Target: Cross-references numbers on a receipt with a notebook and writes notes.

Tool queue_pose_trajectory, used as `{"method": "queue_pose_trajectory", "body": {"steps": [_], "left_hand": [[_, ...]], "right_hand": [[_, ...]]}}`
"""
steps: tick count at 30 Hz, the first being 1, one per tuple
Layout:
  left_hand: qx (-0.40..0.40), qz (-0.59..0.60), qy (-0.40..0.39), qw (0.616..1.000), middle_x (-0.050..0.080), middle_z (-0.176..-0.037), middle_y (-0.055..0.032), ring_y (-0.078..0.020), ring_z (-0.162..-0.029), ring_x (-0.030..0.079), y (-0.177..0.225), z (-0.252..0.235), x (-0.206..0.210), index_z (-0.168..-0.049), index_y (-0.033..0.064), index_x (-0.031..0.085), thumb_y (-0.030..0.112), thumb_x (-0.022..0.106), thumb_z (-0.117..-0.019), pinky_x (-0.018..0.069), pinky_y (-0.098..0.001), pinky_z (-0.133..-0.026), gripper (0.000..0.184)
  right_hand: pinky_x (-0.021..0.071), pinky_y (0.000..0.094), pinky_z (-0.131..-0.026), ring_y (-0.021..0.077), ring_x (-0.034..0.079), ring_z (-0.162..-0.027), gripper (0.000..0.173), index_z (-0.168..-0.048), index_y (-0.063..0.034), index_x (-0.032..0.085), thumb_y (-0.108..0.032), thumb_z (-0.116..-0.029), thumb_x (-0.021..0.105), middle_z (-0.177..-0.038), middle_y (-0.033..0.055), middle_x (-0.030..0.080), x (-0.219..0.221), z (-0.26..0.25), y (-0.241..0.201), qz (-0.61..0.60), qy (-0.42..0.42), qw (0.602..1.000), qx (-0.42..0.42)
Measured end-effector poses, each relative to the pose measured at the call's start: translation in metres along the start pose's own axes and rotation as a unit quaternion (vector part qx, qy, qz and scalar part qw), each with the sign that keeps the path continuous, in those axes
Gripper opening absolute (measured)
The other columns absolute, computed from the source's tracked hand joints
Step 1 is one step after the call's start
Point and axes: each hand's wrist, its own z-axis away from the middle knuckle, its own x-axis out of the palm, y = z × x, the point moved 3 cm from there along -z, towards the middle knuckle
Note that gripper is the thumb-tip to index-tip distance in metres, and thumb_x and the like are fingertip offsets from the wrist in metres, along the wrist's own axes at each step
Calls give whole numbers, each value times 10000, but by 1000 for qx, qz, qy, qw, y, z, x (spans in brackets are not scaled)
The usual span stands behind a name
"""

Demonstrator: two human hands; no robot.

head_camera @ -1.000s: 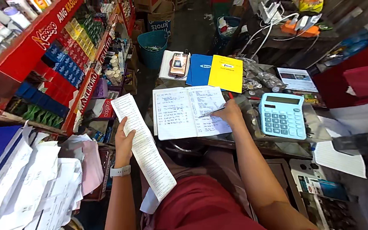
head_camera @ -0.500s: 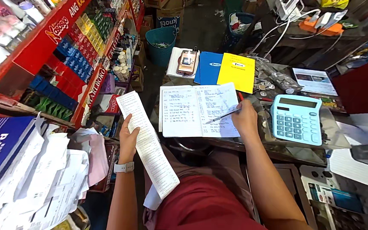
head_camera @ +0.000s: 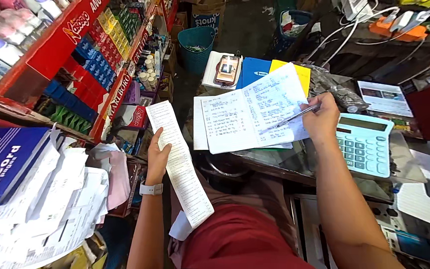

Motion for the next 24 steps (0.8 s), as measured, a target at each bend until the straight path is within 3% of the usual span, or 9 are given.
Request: {"method": "queue_pose_trajectory", "body": {"steps": [3,5,10,13,17,21,24], "left_hand": [[8,5,-2,1000,503,-1487,-126,-147,-1099,656,2,0,1,-1545,117,413,-101,555,-920,582,-326,-880,677],[13,6,0,1000,532,-1457,-121,-141,-1076,669,3,1,0,-1538,114,423,-104,554,-919,590,-320,-869,669],[15,-22,2,1000,500,-1493,-128,-139,-1121,647,4,3,-4,-1539,103,421,-82,557,-918,574,-315,-892,662],[23,-24,6,999,525,-1463,-141,-120,-1094,658,4,3,-6,-1530,65,419,-98,545,-911,577,-291,-877,653],[14,-22,6,1000,524,-1460,-146,-110,-1099,654,2,4,-6,-1529,49,411,-112,532,-916,571,-276,-880,646],[7,-9,-2,1000,523,-1457,-160,-131,-1102,661,-3,4,-3,-1536,46,395,-113,529,-919,583,-294,-881,652],[14,-16,-4,1000,499,-1483,-164,-134,-1122,653,-5,5,-6,-1537,42,394,-99,535,-912,578,-299,-894,656]], "right_hand": [[513,450,-797,266,610,-890,175,-1089,73,497,3,-989,622,-1118,241,610,3,-7,1,-37,-29,998,-31],[524,421,-788,227,616,-880,172,-1065,56,500,40,-962,637,-1078,205,619,11,-1,0,-71,-51,996,-5],[517,451,-776,255,598,-844,189,-1050,74,530,69,-923,670,-960,205,602,41,32,2,-75,-125,985,92],[511,512,-813,327,630,-884,205,-1117,79,571,-16,-958,658,-971,241,632,49,54,-3,12,-141,985,103],[484,560,-911,406,626,-1021,404,-1157,69,567,-166,-914,787,-1050,276,638,54,71,-16,53,-148,980,119],[503,533,-898,383,647,-1012,262,-1183,69,561,-63,-981,665,-1093,275,640,54,70,-23,73,-146,980,116],[516,482,-788,322,643,-868,145,-1095,73,582,90,-956,547,-969,233,643,51,72,-25,49,-121,990,45]]}}
